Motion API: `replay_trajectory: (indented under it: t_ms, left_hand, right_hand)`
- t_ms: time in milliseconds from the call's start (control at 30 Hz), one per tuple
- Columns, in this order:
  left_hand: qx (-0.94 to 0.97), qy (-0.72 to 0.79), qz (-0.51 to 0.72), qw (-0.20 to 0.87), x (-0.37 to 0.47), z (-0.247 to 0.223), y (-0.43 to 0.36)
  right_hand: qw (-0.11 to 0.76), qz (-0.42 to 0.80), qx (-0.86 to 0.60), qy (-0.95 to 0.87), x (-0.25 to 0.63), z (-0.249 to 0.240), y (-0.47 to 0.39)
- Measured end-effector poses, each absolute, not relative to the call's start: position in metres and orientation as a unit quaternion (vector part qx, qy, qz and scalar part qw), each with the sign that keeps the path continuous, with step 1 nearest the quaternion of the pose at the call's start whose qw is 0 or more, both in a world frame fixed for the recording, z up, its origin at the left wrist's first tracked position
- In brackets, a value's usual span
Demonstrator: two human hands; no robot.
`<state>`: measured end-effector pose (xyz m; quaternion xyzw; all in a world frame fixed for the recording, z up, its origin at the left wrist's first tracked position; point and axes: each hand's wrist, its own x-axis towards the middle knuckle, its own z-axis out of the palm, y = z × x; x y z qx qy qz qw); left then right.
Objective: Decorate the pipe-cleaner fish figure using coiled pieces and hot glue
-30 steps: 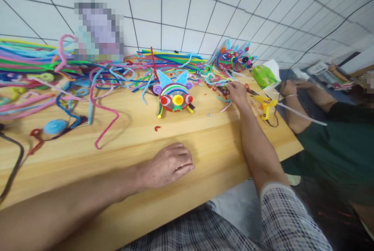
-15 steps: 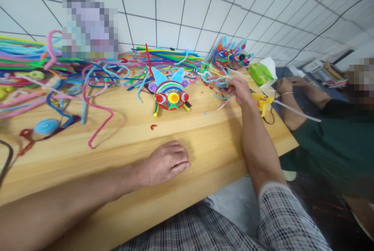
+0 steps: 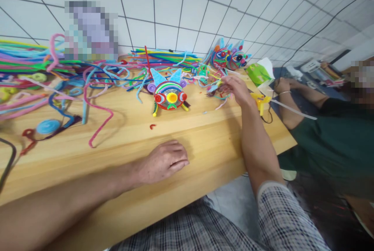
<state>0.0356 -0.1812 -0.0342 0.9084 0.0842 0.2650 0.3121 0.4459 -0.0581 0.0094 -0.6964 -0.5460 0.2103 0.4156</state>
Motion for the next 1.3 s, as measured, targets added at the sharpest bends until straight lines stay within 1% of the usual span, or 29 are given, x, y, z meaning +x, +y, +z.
replay_trajectory:
  t_ms: [167,233,367,633,800,867,1000,1133,1200,1300]
  left_hand:
    - [0.906,0.083,0.273,0.312,0.036,-0.035,-0.182]
    - [0.906,0.081,0.278,0.309,0.036,-0.035,-0.182]
    - [0.905,0.079,0.274,0.314,0.036,-0.035,-0.181]
    - [0.905,0.075,0.278,0.315,0.036,-0.036,-0.181]
    - [0.905,0.078,0.278,0.312,0.037,-0.035,-0.181]
    - [0.905,0.079,0.279,0.310,0.037,-0.035,-0.181]
    - [0.905,0.078,0.281,0.309,0.037,-0.037,-0.181]
    - [0.906,0.078,0.281,0.308,0.037,-0.037,-0.181]
    - [0.905,0.079,0.279,0.311,0.037,-0.037,-0.181]
    - [0.905,0.081,0.278,0.312,0.037,-0.037,-0.181]
  right_hand:
    - [0.211,0.025,-0.802,-0.558,0.447,-0.006,-0.056]
    - [0.158,-0.009,-0.812,-0.562,0.448,-0.011,-0.055]
    - [0.140,-0.013,-0.801,-0.582,0.451,-0.018,-0.053]
    - [0.190,-0.037,-0.806,-0.560,0.465,-0.022,-0.050]
    - [0.161,-0.011,-0.808,-0.566,0.452,-0.026,-0.047]
    - [0.187,0.004,-0.813,-0.551,0.451,-0.027,-0.046]
    - [0.282,0.031,-0.801,-0.528,0.458,-0.023,-0.047]
    - [0.343,0.046,-0.790,-0.505,0.466,-0.016,-0.049]
    - [0.408,0.085,-0.767,-0.487,0.466,-0.013,-0.049]
    - [0.538,0.188,-0.685,-0.454,0.464,-0.007,-0.048]
